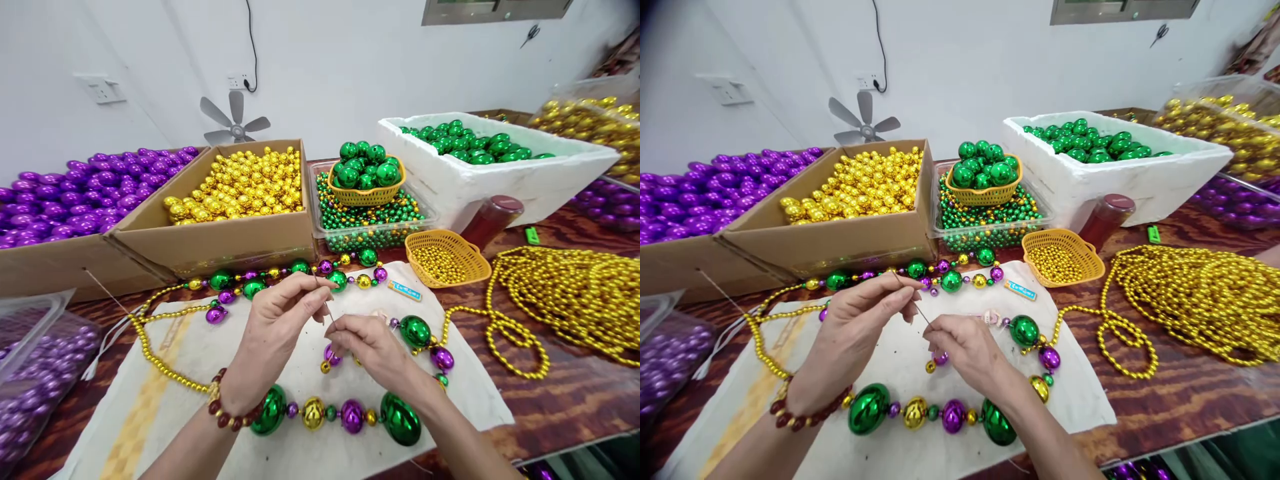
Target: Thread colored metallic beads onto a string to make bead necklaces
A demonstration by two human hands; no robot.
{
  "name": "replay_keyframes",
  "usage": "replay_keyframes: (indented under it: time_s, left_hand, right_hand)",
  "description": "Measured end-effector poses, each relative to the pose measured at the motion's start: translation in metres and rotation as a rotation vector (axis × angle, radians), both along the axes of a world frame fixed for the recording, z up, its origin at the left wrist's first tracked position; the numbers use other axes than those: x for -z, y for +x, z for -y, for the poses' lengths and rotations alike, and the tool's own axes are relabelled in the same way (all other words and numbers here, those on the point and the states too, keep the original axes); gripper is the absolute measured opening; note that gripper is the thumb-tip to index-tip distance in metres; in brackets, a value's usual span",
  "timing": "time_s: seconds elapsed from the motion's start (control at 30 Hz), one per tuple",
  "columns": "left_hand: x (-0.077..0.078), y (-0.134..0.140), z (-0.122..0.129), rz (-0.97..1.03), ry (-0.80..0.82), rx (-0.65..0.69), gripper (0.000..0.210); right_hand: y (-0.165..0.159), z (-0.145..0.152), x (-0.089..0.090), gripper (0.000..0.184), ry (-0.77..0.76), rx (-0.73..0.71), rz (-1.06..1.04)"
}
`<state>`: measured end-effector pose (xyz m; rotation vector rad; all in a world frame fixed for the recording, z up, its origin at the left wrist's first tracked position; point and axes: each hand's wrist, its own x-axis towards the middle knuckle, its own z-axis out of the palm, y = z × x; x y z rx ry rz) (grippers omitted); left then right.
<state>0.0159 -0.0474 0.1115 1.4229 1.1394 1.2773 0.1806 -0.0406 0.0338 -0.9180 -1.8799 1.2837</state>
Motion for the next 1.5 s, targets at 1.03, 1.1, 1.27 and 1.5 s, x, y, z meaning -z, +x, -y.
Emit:
replay_keyframes:
  time_s: [1.03, 1.1, 1.27, 1.5]
  left_hand:
    - [0.138, 0.042, -0.005, -0.550, -0.131, 0.215, 0.030]
    - [0.143, 0.038, -0.008, -0.582, -0.143, 0.217, 0.030]
    - [0.150, 0.029, -0.009, -0.655, -0.150, 0.219, 0.029]
    - [0.066, 0.004, -0.068, -0.583, 0.068, 0.000, 0.022]
  right_hand:
    - [0.062, -0.030, -0.098, 0.009, 0.002, 0.348, -0.522]
    - [0.067, -0.032, -0.088, 0.008, -0.022, 0.409, -0.558]
    - [0.074, -0.030, -0.068, 0.010, -0.061, 0.436, -0.627]
    - [0.056, -0.008, -0.022, 0.019, -0.338, 0.269, -0.597]
